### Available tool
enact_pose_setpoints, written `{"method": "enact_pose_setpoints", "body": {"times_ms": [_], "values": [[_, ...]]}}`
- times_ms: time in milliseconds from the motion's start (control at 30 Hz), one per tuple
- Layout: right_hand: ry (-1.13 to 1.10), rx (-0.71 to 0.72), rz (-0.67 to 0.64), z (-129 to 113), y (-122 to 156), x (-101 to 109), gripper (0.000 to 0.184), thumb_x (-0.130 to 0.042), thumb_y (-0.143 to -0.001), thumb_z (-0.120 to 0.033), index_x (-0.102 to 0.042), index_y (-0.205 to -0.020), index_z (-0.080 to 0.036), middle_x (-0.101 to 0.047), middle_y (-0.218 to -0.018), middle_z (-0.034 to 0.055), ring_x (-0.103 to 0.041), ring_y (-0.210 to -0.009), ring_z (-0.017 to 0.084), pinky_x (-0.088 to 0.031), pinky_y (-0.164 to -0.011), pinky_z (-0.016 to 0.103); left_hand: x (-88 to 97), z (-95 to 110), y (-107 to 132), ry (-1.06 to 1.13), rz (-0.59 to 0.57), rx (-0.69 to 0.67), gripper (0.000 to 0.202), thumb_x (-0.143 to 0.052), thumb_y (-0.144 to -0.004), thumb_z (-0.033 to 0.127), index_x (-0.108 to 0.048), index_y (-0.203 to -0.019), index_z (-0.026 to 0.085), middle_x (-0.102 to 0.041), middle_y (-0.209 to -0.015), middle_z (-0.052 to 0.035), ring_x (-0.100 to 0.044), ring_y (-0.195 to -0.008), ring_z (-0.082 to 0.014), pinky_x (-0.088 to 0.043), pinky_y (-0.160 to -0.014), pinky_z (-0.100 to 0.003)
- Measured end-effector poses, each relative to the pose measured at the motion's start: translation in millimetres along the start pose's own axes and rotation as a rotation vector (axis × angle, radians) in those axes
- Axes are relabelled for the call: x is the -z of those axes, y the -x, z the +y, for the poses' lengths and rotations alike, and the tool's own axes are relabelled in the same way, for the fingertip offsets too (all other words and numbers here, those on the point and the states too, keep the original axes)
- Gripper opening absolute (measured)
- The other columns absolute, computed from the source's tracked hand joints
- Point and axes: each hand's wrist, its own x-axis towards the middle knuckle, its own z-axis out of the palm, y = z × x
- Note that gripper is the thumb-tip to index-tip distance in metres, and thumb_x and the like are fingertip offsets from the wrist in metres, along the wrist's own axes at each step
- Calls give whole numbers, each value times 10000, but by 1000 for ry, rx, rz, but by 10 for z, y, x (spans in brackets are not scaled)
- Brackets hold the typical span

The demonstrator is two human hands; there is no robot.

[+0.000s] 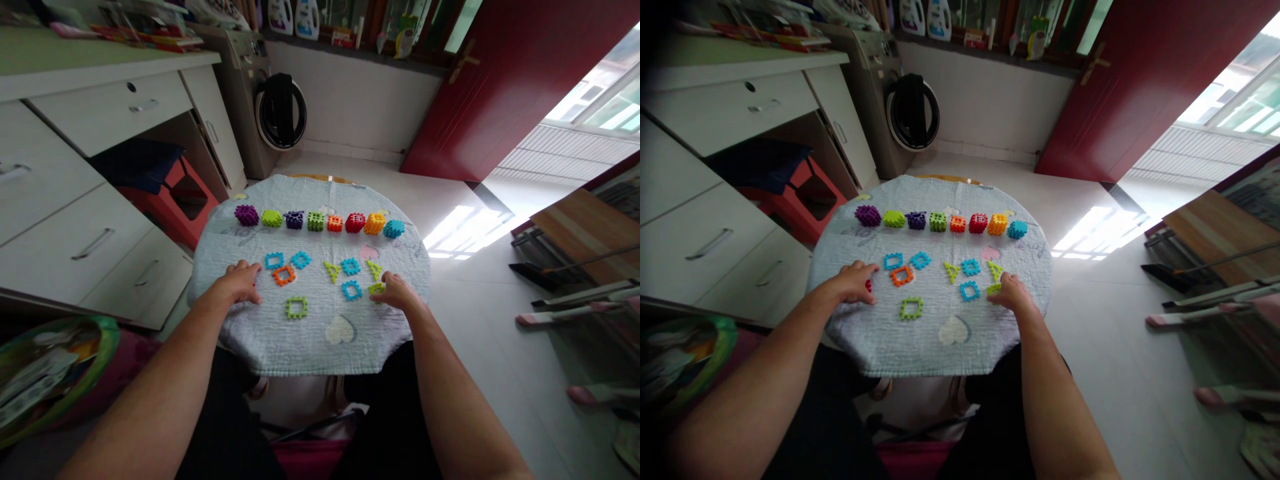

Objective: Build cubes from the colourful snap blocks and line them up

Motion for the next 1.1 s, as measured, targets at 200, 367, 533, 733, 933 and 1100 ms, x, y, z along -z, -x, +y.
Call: {"method": "enact_pose_setpoints", "body": {"times_ms": [200, 367, 533, 733, 933, 1100], "values": [[75, -56, -16, -157, 47, 8, 466, -662, -707, -265, -561, -1139, -123, -629, -1114, 180, -636, -966, 294, -458, -746, 334, -32, 94, 26, -88, -21, 25, 821, -789, -562, 304, -467, -1313, 218, -466, -1333, -145, -473, -1221, -340, -441, -941, -370], [-48, -11, 56, -112, 6, 122, 170, -499, -780, -139, -633, -881, -167, -683, -889, 108, -652, -845, 228, -446, -684, 293, -41, 77, 17, -80, -28, 9, 679, -740, -595, 252, -491, -1225, 202, -498, -1281, -135, -526, -1169, -293, -454, -920, -335], [-410, -6, 79, -105, -21, 74, 324, -510, -785, -118, -550, -1105, -156, -668, -835, 51, -620, -635, 145, -449, -550, 236, -19, 109, 14, -96, -12, 5, 495, -664, -643, 183, -532, -1120, 197, -516, -1252, -133, -544, -1144, -282, -462, -908, -326], [-280, -72, -3, 34, -58, 42, 354, -601, -754, -134, -552, -1104, -154, -645, -846, 52, -616, -682, 159, -452, -591, 249, 18, 87, -30, -84, 55, -5, 424, -604, -674, 152, -557, -1092, 201, -535, -1183, -114, -564, -1101, -263, -465, -917, -320], [-9, -80, 70, 127, 8, 10, 527, -729, -704, -303, -552, -1174, -144, -588, -1145, 154, -578, -1045, 274, -442, -827, 321, 55, -15, -77, -52, 19, 26, 588, -702, -645, 255, -530, -1206, 211, -514, -1223, -106, -571, -1092, -266, -481, -902, -321], [87, -109, 1, 28, 19, -72, 648, -767, -642, -432, -532, -1154, -111, -564, -1178, 173, -555, -1092, 312, -428, -873, 344, 33, -58, -18, -66, -56, 33, 777, -772, -592, 258, -464, -1304, 212, -470, -1299, -126, -498, -1189, -306, -456, -954, -346]]}}
